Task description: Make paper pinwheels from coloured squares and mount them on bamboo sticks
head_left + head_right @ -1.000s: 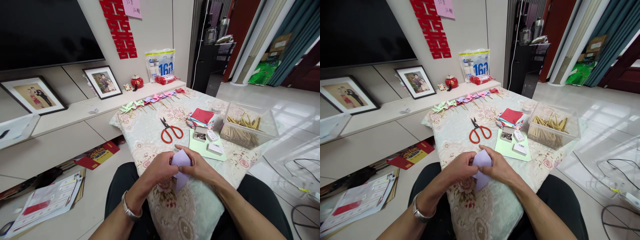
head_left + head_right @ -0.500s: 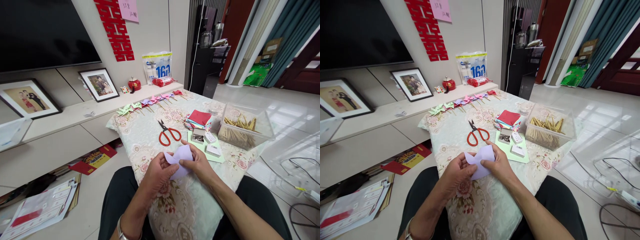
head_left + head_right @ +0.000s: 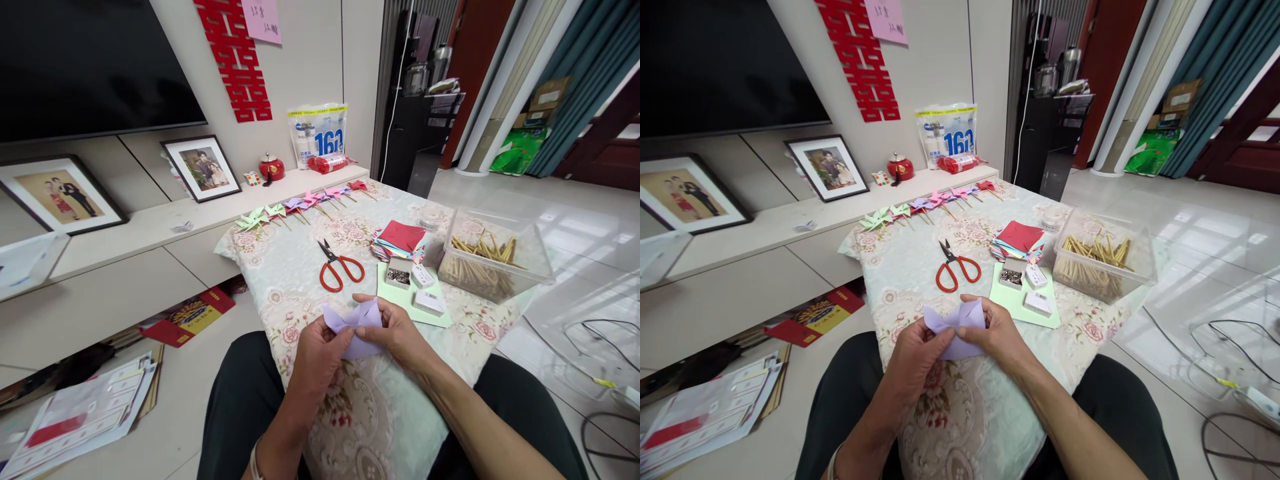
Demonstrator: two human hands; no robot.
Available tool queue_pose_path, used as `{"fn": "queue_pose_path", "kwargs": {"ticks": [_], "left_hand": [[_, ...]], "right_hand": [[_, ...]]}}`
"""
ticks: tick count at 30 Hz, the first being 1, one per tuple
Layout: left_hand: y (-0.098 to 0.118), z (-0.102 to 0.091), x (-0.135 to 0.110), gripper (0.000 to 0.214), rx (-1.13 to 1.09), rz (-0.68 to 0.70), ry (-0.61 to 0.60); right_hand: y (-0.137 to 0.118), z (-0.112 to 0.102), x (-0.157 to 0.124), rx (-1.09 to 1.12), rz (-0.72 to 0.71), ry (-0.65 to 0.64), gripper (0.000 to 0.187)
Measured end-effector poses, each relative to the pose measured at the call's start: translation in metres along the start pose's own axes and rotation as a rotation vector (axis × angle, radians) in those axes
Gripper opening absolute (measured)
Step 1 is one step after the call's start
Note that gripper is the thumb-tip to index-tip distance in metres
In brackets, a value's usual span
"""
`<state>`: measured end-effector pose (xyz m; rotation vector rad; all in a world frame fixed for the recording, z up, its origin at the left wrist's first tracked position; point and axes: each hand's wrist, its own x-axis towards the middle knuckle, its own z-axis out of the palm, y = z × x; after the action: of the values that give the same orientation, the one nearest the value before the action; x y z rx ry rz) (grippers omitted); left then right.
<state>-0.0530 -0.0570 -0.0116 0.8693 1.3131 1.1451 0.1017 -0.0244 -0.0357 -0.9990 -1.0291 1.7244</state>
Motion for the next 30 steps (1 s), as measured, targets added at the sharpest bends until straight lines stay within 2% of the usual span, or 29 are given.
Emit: {"fn": "queue_pose_path", "kwargs": {"ticks": [5,10,13,18,21,23,26,30], "left_hand": [[-0.002,-0.007,0.003,0.026,0.037,-0.021,0.023],[-0.005,-0.012,0.007,0.032,-0.078,-0.019,-0.048],[-0.003,-0.012,0.008,0.031,-0.184,-0.040,-0.082],[0.003,-0.017,0.010,0.031,-0.282,-0.059,-0.109],[0.006,-0.021,0.012,0.029,-0.289,-0.065,-0.101],[0.008,-0.022,0.013,0.026,-0.272,-0.078,-0.073],[0.011,-0.022,0.013,0.022,-0.242,-0.100,-0.049],[0.013,-0.020,0.011,0.021,-0.213,-0.096,-0.047]], "right_hand": [[0.000,0.000,0.001,0.057,0.000,-0.053,0.070],[0.004,-0.003,0.002,-0.016,-0.093,-0.036,0.069],[0.007,-0.005,0.001,-0.229,-0.257,0.043,0.066],[0.003,-0.005,-0.006,-0.692,-0.684,0.177,0.049],[0.000,-0.003,-0.009,-0.814,-0.843,0.117,0.030],[-0.001,-0.001,-0.010,-0.841,-0.874,0.032,0.022],[-0.001,-0.001,-0.011,-0.875,-0.866,-0.081,0.021],[0.001,-0.002,-0.010,-0.902,-0.867,-0.163,0.024]]}}
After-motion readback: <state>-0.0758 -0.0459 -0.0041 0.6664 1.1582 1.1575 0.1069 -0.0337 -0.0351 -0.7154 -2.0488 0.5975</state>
